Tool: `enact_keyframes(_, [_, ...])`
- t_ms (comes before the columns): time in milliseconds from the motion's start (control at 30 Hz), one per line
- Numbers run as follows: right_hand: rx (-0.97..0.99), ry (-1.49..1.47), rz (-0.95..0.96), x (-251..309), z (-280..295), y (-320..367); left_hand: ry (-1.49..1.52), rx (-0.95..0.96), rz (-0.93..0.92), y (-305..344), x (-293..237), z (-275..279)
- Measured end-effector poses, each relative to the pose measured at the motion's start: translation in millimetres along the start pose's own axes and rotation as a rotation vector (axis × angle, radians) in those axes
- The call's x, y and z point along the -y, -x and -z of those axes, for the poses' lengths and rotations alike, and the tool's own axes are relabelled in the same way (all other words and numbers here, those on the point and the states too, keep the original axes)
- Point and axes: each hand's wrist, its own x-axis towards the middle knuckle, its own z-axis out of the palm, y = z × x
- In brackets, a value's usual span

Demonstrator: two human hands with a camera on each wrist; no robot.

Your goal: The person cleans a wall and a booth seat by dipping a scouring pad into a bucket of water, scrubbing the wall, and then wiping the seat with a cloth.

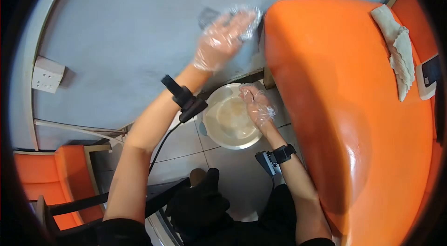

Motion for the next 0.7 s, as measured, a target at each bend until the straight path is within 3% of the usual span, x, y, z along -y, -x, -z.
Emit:
enact_keyframes(133, [0.003,0.02,-0.004,-12,-3,-2,-0.021,0.265,0.012,59,-34,-93])
enact_keyframes(167, [0.004,0.024,-0.007,-8,-1,-1,-0.137,0.366,-0.062,68,-40,-107])
enact_keyframes(267, [0.036,0.188,-0.034,4,8,6,-0.03,0.391,-0.016,110,-52,-152])
enact_keyframes(367, [0.05,0.274,-0.057,-9,9,7,0.018,0.541,-0.005,142,-50,-149])
enact_keyframes(533, [0.078,0.273,-0.092,-38,1,4,0.013,0.583,0.101,183,-41,-141])
enact_keyframes(600, [0.098,0.336,-0.085,-25,4,9,0.536,0.852,0.856,169,-47,-106])
enact_keyframes(633, [0.113,0.394,-0.078,-20,4,11,0.54,0.85,0.863,175,-49,-93])
enact_keyframes(700, [0.151,0.358,-0.105,-28,-1,8,0.552,0.364,0.547,188,-54,-63])
